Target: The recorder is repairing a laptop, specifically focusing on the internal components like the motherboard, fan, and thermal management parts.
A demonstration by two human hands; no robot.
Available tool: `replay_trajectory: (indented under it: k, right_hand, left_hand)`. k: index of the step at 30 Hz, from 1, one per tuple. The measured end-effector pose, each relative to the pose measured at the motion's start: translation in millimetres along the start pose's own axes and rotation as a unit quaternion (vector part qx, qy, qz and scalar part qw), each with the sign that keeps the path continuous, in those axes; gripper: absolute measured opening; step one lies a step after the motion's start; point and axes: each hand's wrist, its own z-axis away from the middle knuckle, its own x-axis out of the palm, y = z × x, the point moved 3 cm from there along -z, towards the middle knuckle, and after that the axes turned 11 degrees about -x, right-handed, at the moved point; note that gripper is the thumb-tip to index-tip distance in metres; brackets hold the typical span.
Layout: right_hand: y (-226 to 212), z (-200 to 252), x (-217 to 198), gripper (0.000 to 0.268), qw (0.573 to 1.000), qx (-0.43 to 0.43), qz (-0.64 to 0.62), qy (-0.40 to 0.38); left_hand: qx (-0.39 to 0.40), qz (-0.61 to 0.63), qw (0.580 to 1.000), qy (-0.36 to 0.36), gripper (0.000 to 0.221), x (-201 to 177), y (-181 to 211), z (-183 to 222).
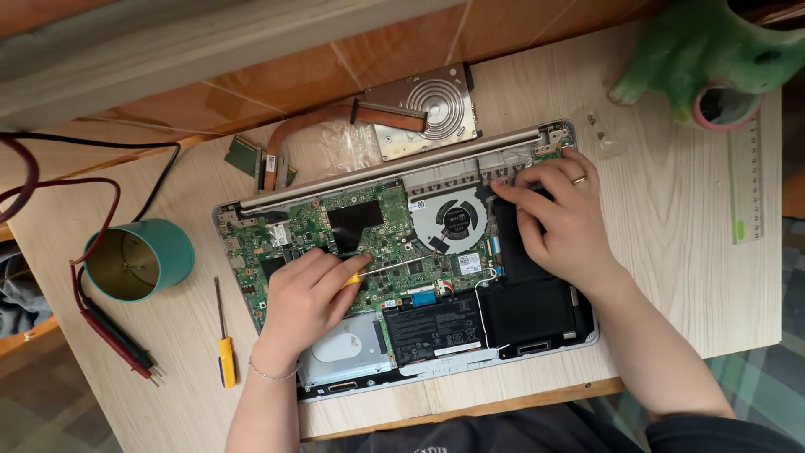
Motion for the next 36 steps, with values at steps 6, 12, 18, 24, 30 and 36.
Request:
replay_trajectory:
  k: [6,12,18,24,30,36]
  right_hand:
    - [-2,5,3,0.037,1.0,0.006,0.01,0.022]
    - [-6,5,6,0.033,0.999,-0.011,0.029,0.023]
    - [-2,5,-10,0.029,0.998,-0.036,0.011,0.048]
    - [45,37,-39,0.025,0.973,0.082,0.048,0.211]
    - [53,37,-45,0.046,0.961,0.178,0.083,0.193]
    - [70,44,-31,0.049,0.959,0.189,0.124,0.171]
  left_hand:
    - [0.0,-0.004,1.0,0.002,0.027,0,2,2]
    - [0.006,-0.001,1.0,0.019,0.022,-2,2,6]
    - [0.006,0.001,1.0,0.027,0.021,0,2,9]
    - [0.004,0.004,0.999,0.035,0.021,0,1,13]
    - [0.007,0.003,0.999,0.038,0.022,2,0,13]
    - [-0.001,-0.001,1.0,0.029,0.023,2,2,13]
